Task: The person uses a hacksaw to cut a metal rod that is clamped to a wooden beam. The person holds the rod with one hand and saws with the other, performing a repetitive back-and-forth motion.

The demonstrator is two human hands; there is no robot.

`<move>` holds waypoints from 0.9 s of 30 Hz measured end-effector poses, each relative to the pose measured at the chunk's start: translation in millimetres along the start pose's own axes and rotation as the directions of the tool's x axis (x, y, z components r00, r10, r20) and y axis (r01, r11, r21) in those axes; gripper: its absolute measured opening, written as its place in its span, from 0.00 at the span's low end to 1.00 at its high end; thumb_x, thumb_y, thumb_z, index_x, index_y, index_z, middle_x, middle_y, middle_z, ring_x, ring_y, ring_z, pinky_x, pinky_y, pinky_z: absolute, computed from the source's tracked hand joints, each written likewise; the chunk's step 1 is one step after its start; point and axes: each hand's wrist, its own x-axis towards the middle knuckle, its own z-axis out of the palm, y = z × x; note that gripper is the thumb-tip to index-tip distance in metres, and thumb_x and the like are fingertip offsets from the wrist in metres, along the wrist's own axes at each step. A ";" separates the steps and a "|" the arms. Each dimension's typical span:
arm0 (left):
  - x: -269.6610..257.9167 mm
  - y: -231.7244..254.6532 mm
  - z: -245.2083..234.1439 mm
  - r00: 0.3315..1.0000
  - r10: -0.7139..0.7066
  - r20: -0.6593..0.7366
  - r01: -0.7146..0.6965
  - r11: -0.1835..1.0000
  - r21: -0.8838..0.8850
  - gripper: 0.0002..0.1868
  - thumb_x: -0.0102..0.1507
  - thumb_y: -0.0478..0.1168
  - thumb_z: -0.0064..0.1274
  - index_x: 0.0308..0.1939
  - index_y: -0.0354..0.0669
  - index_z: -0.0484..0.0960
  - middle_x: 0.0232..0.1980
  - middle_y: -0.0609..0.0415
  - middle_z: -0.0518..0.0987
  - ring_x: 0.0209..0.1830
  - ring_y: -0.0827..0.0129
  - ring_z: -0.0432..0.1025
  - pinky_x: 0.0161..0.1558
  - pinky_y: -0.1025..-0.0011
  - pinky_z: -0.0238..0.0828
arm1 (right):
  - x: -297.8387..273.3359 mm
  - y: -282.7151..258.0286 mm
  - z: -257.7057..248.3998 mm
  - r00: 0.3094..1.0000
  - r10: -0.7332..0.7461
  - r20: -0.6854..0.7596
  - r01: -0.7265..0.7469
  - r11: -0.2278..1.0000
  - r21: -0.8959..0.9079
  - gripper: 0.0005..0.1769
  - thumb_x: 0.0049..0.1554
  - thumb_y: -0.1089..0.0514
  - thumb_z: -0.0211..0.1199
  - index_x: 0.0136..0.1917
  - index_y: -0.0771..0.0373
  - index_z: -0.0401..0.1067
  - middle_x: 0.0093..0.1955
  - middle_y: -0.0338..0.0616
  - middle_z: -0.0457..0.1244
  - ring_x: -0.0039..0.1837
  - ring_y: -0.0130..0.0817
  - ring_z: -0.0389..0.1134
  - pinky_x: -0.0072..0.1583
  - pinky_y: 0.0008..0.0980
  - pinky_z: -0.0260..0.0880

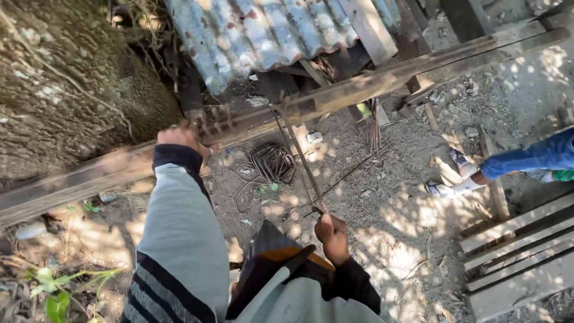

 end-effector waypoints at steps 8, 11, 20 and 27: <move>9.2 -10.5 56.7 1.000 0.011 -0.011 -0.011 1.000 0.024 0.38 0.44 0.74 0.53 0.52 0.63 0.86 0.52 0.64 0.84 0.42 0.59 0.82 0.45 0.61 0.78 | 124.6 9.6 87.8 0.941 -0.283 0.184 0.334 0.711 -0.618 0.32 0.73 0.56 0.43 0.25 0.54 0.57 0.19 0.33 0.47 0.23 0.17 0.44 0.30 0.20 0.48; 14.4 -14.1 64.0 0.996 0.036 -0.087 -0.035 0.999 0.014 0.36 0.43 0.75 0.56 0.46 0.61 0.86 0.47 0.63 0.83 0.39 0.58 0.82 0.42 0.61 0.77 | 164.4 24.4 79.4 0.954 -0.285 0.090 0.239 0.548 -0.802 0.41 0.73 0.48 0.45 0.18 0.57 0.57 0.14 0.39 0.50 0.19 0.29 0.52 0.27 0.25 0.51; 9.2 -8.6 35.8 0.997 0.061 -0.041 -0.061 0.998 0.004 0.36 0.42 0.70 0.56 0.50 0.62 0.85 0.53 0.67 0.82 0.44 0.58 0.82 0.44 0.57 0.78 | 71.7 21.1 29.4 0.957 -0.250 0.147 0.253 0.478 -0.841 0.36 0.70 0.49 0.46 0.20 0.56 0.63 0.17 0.37 0.54 0.22 0.29 0.55 0.32 0.28 0.59; 11.4 -5.4 31.9 0.998 -0.017 0.058 0.016 1.000 0.017 0.35 0.46 0.72 0.52 0.52 0.65 0.84 0.56 0.66 0.81 0.43 0.57 0.82 0.45 0.59 0.74 | 9.3 2.3 0.5 0.937 -0.294 0.187 0.330 0.575 -0.749 0.36 0.70 0.54 0.47 0.18 0.56 0.61 0.16 0.37 0.52 0.20 0.28 0.50 0.29 0.27 0.53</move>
